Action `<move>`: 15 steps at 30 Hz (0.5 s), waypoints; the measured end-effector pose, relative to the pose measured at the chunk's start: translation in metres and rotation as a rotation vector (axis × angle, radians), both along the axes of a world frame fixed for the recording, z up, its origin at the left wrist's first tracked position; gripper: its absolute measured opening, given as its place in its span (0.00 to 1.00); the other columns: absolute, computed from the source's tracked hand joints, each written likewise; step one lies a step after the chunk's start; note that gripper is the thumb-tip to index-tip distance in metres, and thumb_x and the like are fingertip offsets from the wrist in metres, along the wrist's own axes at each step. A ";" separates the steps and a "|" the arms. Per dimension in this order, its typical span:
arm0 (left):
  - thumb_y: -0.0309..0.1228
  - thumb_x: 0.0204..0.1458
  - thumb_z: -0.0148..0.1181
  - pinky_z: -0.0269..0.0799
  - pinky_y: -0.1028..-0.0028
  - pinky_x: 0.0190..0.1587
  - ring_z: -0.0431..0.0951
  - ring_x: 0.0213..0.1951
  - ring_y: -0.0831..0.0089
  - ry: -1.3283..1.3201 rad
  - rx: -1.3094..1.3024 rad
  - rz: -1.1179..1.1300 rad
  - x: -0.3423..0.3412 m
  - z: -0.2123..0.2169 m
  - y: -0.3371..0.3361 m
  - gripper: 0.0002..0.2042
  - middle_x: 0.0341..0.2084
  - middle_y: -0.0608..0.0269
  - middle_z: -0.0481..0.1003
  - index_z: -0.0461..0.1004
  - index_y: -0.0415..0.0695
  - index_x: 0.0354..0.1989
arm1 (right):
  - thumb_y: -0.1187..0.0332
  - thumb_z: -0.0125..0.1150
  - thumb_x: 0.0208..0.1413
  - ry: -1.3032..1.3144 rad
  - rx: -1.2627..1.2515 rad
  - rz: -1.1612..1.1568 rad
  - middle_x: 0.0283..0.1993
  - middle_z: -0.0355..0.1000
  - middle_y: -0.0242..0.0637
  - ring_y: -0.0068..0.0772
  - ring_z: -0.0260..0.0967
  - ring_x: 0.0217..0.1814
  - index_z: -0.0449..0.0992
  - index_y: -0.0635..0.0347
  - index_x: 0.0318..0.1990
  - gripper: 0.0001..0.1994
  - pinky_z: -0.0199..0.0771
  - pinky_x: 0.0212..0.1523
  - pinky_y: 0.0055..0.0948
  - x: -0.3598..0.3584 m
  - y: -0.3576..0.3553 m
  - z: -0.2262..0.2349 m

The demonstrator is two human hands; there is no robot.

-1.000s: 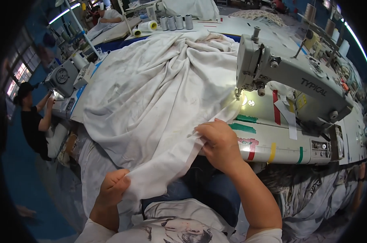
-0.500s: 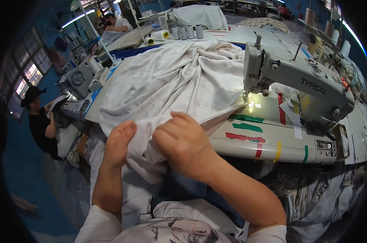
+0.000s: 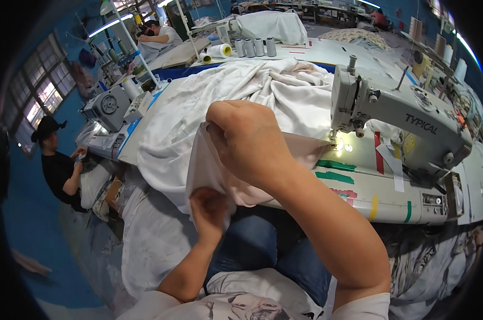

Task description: Operating an industrial sewing machine to stitch together pieces of white pillow fabric.

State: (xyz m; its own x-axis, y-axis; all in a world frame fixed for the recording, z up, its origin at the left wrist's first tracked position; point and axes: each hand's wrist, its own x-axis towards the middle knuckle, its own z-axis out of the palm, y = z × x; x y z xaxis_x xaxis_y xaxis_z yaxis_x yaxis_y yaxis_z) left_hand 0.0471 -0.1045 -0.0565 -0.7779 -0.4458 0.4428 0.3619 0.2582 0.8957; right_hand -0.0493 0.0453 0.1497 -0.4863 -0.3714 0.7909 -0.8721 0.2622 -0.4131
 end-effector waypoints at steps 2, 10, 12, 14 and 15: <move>0.18 0.53 0.56 0.72 0.71 0.49 0.72 0.47 0.67 -0.004 0.158 -0.039 -0.009 0.004 -0.007 0.20 0.51 0.52 0.65 0.58 0.41 0.52 | 0.80 0.61 0.46 0.006 0.016 -0.032 0.27 0.72 0.44 0.44 0.71 0.29 0.74 0.64 0.32 0.05 0.69 0.30 0.33 -0.002 0.005 0.001; 0.35 0.48 0.66 0.60 0.57 0.59 0.63 0.55 0.49 0.140 -0.590 0.258 -0.046 0.025 0.006 0.26 0.54 0.42 0.61 0.60 0.38 0.50 | 0.81 0.61 0.46 -0.016 0.008 -0.033 0.27 0.71 0.43 0.44 0.71 0.29 0.74 0.64 0.32 0.05 0.69 0.30 0.32 -0.003 0.004 0.001; 0.37 0.51 0.64 0.59 0.57 0.59 0.64 0.55 0.48 0.146 -0.530 0.300 -0.052 0.019 0.004 0.23 0.54 0.42 0.63 0.63 0.38 0.49 | 0.81 0.61 0.46 -0.014 0.013 -0.029 0.27 0.71 0.43 0.44 0.71 0.29 0.74 0.64 0.32 0.05 0.69 0.30 0.32 -0.003 0.003 0.001; 0.33 0.55 0.59 0.65 0.62 0.53 0.70 0.48 0.56 0.022 -0.547 0.330 -0.056 0.012 -0.014 0.15 0.49 0.47 0.69 0.68 0.36 0.44 | 0.81 0.61 0.46 -0.008 -0.005 -0.017 0.27 0.71 0.43 0.44 0.71 0.29 0.74 0.64 0.32 0.05 0.68 0.29 0.32 -0.004 0.003 -0.001; 0.31 0.56 0.57 0.67 0.66 0.50 0.71 0.46 0.62 0.093 0.132 0.136 -0.054 0.011 -0.026 0.12 0.47 0.51 0.71 0.70 0.37 0.44 | 0.81 0.61 0.46 -0.007 -0.012 -0.019 0.27 0.71 0.43 0.44 0.71 0.29 0.74 0.64 0.32 0.05 0.68 0.29 0.32 -0.002 0.005 0.001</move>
